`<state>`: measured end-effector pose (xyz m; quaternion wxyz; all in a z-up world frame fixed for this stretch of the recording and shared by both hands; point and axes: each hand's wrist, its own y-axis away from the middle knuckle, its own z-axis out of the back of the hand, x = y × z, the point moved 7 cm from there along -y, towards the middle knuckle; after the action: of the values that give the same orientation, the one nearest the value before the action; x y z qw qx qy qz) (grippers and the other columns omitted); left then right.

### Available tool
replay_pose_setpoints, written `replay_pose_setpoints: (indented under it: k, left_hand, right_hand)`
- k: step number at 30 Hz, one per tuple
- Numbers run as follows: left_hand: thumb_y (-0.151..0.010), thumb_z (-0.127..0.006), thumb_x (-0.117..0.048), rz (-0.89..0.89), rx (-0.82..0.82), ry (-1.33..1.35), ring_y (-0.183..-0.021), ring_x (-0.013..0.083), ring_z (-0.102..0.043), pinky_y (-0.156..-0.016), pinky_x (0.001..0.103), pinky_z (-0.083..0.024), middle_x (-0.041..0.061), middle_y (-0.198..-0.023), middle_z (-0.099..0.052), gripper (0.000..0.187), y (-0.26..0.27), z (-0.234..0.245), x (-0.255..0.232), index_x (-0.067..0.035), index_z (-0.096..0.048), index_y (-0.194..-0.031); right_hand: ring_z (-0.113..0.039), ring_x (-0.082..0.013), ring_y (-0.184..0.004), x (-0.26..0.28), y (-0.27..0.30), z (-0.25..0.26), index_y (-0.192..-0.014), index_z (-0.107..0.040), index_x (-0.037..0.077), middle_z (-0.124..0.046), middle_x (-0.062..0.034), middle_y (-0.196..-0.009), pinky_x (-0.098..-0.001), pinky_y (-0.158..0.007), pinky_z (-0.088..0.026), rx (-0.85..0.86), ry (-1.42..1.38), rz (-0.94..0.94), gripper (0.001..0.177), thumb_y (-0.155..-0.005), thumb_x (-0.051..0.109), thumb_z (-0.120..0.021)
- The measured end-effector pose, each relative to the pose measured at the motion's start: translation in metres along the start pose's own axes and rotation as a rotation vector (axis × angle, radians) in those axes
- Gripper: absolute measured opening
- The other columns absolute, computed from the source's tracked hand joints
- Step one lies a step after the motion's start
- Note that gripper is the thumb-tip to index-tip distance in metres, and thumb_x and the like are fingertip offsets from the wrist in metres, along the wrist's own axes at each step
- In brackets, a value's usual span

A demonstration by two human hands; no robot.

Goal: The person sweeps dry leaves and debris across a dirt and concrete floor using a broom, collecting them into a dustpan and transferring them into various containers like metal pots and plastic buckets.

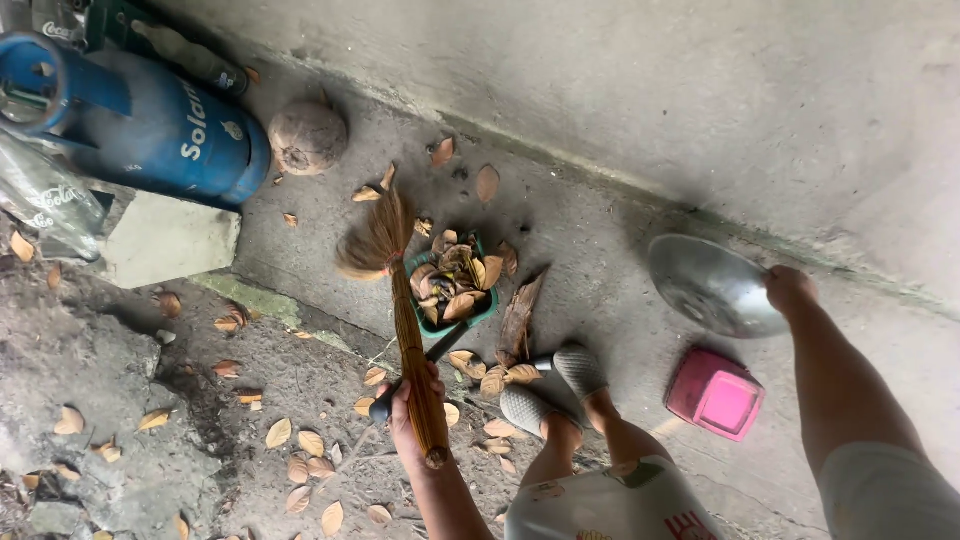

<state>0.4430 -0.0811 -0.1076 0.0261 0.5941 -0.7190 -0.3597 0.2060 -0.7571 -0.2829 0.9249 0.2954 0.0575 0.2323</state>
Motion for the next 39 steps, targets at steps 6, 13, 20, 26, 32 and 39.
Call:
replay_pose_setpoints:
  k: [6, 13, 20, 26, 32, 39]
  left_hand:
    - [-0.093, -0.070, -0.005, -0.021, -0.029, -0.134, -0.108, 0.0399, -0.068, -0.075, 0.040, -0.061, 0.023, -0.121, -0.064, 0.021, -0.003, -0.006, 0.010, -0.020, -0.063, -0.105]
    - [-0.087, -0.071, -0.006, -0.037, -0.066, -0.162, -0.103, 0.0383, -0.070, -0.071, 0.038, -0.062, 0.021, -0.116, -0.067, 0.022, -0.003, -0.003, 0.008, -0.020, -0.062, -0.100]
    - [-0.092, -0.072, -0.009, -0.069, -0.055, -0.442, -0.096, 0.0330, -0.068, -0.075, 0.042, -0.064, 0.024, -0.110, -0.068, 0.017, 0.004, 0.022, 0.011, -0.009, -0.062, -0.105]
    - [-0.083, -0.065, -0.008, -0.007, -0.193, -0.362, -0.099, 0.0276, -0.071, -0.084, 0.044, -0.062, 0.013, -0.114, -0.064, 0.032, 0.020, 0.007, 0.051, -0.020, -0.048, -0.108]
    - [-0.101, -0.062, -0.004, 0.041, -0.194, -0.673, -0.104, 0.0181, -0.060, -0.088, 0.033, -0.052, 0.010, -0.119, -0.058, 0.032, 0.010, 0.060, 0.068, -0.017, -0.042, -0.122]
    - [-0.093, -0.054, -0.008, 0.457, -0.164, -0.502, -0.083, 0.0236, -0.054, -0.070, 0.034, -0.048, 0.003, -0.103, -0.064, 0.031, 0.038, 0.052, 0.070, -0.023, -0.055, -0.119]
  right_hand:
    - [-0.064, -0.0439, -0.110, -0.032, -0.027, -0.025, -0.119, -0.070, 0.002, -0.067, -0.0246, -0.118, -0.0518, -0.094, -0.054, -0.083, 0.054, -0.048, 0.032, -0.097, 0.022, -0.059]
    - [-0.043, -0.0552, -0.131, -0.004, -0.024, 0.002, -0.152, -0.046, -0.012, -0.042, -0.0409, -0.146, -0.0545, -0.108, -0.041, -0.580, -0.384, 0.235, 0.074, -0.087, 0.014, -0.070]
    - [-0.065, -0.0210, -0.099, 0.111, 0.016, -0.089, -0.131, -0.065, 0.004, -0.071, -0.0144, -0.114, -0.0399, -0.084, -0.053, 0.019, -0.509, 0.473, 0.042, -0.097, 0.029, -0.067]
    - [-0.067, -0.0246, -0.090, 0.291, 0.248, -0.142, -0.146, -0.052, 0.010, -0.067, -0.0135, -0.113, -0.0433, -0.086, -0.063, 1.067, -0.932, 0.212, 0.071, -0.092, 0.056, -0.055]
    - [-0.065, -0.0201, -0.090, 0.409, 0.369, -0.106, -0.142, -0.048, 0.025, -0.067, -0.0059, -0.106, -0.0406, -0.077, -0.057, 1.303, -0.758, 0.236, 0.062, -0.088, 0.051, -0.062]
    - [-0.065, -0.0196, -0.061, 0.396, 0.341, -0.116, -0.123, -0.064, -0.005, -0.068, -0.0104, -0.084, -0.0338, -0.050, -0.054, 0.995, -0.619, 0.287, 0.047, -0.081, 0.017, -0.065]
